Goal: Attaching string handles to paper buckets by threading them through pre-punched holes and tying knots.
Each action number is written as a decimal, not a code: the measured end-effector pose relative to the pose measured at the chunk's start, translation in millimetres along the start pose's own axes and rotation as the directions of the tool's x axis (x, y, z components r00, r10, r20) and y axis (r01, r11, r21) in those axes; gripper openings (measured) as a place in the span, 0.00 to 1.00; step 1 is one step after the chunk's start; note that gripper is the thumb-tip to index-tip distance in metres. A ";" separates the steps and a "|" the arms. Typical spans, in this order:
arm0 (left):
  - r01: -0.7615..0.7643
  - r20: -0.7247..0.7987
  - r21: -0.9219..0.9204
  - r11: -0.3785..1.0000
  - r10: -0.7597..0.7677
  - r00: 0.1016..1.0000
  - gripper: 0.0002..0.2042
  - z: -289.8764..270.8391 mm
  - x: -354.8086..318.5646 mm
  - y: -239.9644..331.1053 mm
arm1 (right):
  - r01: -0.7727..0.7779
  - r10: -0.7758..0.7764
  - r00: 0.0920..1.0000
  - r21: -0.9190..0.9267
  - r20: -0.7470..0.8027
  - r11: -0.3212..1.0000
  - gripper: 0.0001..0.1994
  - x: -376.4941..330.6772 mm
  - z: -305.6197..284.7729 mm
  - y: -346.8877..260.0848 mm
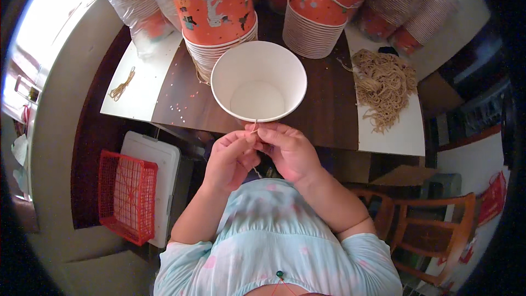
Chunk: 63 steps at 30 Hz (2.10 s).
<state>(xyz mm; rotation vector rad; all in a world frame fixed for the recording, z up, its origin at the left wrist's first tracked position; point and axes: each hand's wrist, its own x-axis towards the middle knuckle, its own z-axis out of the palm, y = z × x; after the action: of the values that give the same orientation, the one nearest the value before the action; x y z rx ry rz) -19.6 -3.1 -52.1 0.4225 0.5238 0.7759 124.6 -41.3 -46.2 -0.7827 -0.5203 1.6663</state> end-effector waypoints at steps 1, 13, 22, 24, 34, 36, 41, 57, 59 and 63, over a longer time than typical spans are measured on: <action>0.000 -0.001 0.000 1.000 0.000 1.000 0.05 1.2 -0.8 -1.6 | 0.024 -0.022 0.999 0.049 -0.026 0.999 0.12 2.1 -0.1 5.4; -0.342 -0.022 0.545 0.765 0.421 0.907 0.06 8.1 3.3 -11.3 | 0.078 -0.068 0.994 0.113 -0.089 0.991 0.09 6.9 -7.7 14.4; -0.274 -0.139 0.264 0.925 0.317 0.938 0.02 16.8 10.3 -13.9 | 0.142 -0.159 0.963 -0.094 -0.216 0.985 0.12 3.1 -2.3 11.4; -0.272 -0.127 0.239 0.932 0.307 0.943 0.02 15.2 11.3 -13.9 | 0.143 -0.164 0.966 -0.114 -0.200 0.983 0.11 4.4 -3.2 9.6; -0.214 -0.050 0.292 0.932 0.238 0.970 0.05 -2.6 11.4 -9.0 | 0.061 -0.060 0.996 0.018 -0.068 0.998 0.09 10.5 -16.7 4.9; -0.220 -0.063 0.337 0.916 0.255 0.965 0.05 -3.6 12.4 -9.1 | 0.018 -0.013 0.999 0.096 -0.048 0.995 0.08 11.6 -18.3 5.5; -0.253 0.012 0.412 0.875 0.272 0.962 0.05 6.2 9.3 -3.9 | -0.015 0.015 1.000 0.245 0.000 0.969 0.08 13.8 -19.2 11.2; -0.606 0.395 0.789 0.100 0.673 0.625 0.13 5.8 9.4 -12.2 | 0.250 -0.270 0.945 -0.128 -0.184 0.960 0.07 5.1 -6.8 7.9; -0.597 0.381 0.795 0.107 0.679 0.628 0.11 8.3 11.6 -13.1 | 0.259 -0.279 0.942 -0.122 -0.189 0.958 0.06 4.9 -7.5 7.9; -0.549 0.399 0.834 0.064 0.617 0.678 0.05 8.4 11.4 -8.3 | 0.246 -0.270 0.945 -0.141 -0.185 0.959 0.06 6.4 -14.4 9.6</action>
<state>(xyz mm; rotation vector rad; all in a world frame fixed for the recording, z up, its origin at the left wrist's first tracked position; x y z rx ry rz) -3.3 -1.3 -53.2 1.8491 0.8597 1.2489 128.0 -38.4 -64.1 -0.9169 -0.5544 1.3065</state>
